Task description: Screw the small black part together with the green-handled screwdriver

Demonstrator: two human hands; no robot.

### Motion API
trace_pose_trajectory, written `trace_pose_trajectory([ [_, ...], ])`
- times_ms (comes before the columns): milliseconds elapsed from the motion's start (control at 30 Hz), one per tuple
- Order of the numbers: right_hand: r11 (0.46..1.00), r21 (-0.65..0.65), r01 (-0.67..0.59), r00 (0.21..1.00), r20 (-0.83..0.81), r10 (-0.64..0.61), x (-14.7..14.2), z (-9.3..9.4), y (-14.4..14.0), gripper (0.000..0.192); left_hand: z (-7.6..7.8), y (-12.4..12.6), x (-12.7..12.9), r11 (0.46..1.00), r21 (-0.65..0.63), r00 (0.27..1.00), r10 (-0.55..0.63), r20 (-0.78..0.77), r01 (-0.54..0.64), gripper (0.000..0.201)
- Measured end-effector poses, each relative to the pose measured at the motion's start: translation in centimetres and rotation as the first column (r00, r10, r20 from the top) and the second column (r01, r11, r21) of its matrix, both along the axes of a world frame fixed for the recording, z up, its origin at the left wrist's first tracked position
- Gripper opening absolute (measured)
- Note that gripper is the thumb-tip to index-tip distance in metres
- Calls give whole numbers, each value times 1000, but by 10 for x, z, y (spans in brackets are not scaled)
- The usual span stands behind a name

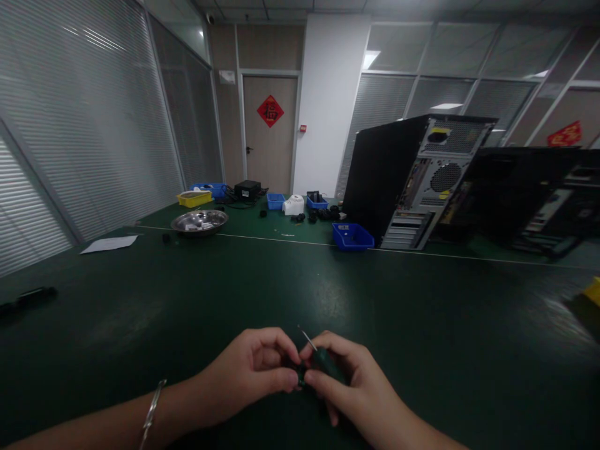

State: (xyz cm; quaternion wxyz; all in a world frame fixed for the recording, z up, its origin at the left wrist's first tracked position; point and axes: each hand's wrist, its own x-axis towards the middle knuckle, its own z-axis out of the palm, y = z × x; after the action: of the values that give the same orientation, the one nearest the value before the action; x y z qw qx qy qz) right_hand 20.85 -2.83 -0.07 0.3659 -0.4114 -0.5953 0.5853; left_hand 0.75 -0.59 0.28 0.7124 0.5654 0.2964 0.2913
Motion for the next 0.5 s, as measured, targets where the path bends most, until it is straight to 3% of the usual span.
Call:
trace_pose_trajectory([
  [200, 996, 89, 32, 999, 39, -35, 3, -1, -2, 32, 4, 2, 0, 997, 66, 999, 45, -9, -44, 19],
  [300, 990, 126, 70, 993, 91, -82, 7, 1, 0, 30, 12, 20, -12, 955, 151, 962, 267, -62, -255, 25],
  [367, 989, 122, 80, 989, 112, -94, 9, 1, 1, 31, 15, 40, -29, 857, 156, 864, 502, -30, -492, 24],
  [400, 989, 121, 83, 988, 120, -97, 11, 1, 2, 31, 15, 52, -40, 774, 94, 778, 628, 12, -626, 21],
  [433, 990, 117, 79, 988, 125, -94, 12, 1, 3, 32, 14, 64, -52, 658, 8, 657, 751, 60, -753, 18],
  [500, 991, 117, 70, 986, 142, -86, 14, 0, 4, 31, 11, 88, -75, 497, -42, 494, 866, 74, -867, 26],
])
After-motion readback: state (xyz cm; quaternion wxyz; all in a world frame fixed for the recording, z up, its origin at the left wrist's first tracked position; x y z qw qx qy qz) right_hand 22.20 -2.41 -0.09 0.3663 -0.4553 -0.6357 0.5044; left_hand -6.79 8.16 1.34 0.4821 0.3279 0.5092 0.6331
